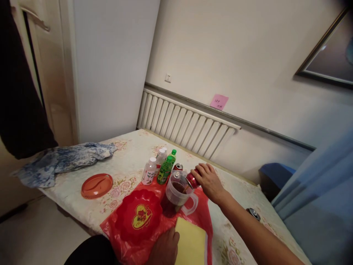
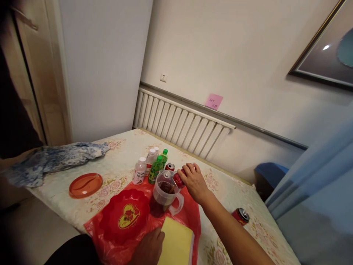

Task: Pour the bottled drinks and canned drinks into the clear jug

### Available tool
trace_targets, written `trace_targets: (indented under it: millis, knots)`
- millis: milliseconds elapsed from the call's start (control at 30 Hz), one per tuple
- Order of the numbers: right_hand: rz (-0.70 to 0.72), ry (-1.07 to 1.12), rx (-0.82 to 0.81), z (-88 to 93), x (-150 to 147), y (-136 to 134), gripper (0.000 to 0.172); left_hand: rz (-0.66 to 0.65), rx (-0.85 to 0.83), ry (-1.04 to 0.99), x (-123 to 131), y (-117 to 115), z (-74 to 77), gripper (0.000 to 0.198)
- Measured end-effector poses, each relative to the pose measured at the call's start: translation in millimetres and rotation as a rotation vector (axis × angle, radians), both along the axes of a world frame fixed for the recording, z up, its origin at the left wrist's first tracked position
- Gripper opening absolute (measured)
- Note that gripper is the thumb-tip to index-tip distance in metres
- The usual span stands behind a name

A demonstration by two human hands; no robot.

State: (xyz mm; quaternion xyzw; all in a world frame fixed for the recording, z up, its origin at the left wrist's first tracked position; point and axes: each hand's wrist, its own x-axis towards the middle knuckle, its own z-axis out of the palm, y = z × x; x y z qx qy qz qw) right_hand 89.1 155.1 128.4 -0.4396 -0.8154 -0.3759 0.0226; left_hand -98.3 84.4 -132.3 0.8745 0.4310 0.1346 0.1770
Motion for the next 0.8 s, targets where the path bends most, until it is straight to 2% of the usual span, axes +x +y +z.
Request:
trace_targets:
  millis: [367,600,700,800]
  knots:
    - [0.005,-0.001,-0.001,0.0,-2,0,0.037,0.010,0.002,0.017,0,-4,6.3,0.034]
    - [0.006,0.005,-0.014,-1.8,-4,2,0.037,0.016,0.003,0.002,0,-4,0.6,0.033]
    - [0.007,0.062,-0.041,-4.8,-2,2,0.039,0.014,0.000,0.009,0,-4,0.7,0.034]
    - [0.013,0.243,-0.090,-11.2,3,3,0.042,-0.003,-0.008,0.013,0,-1,0.5,0.032]
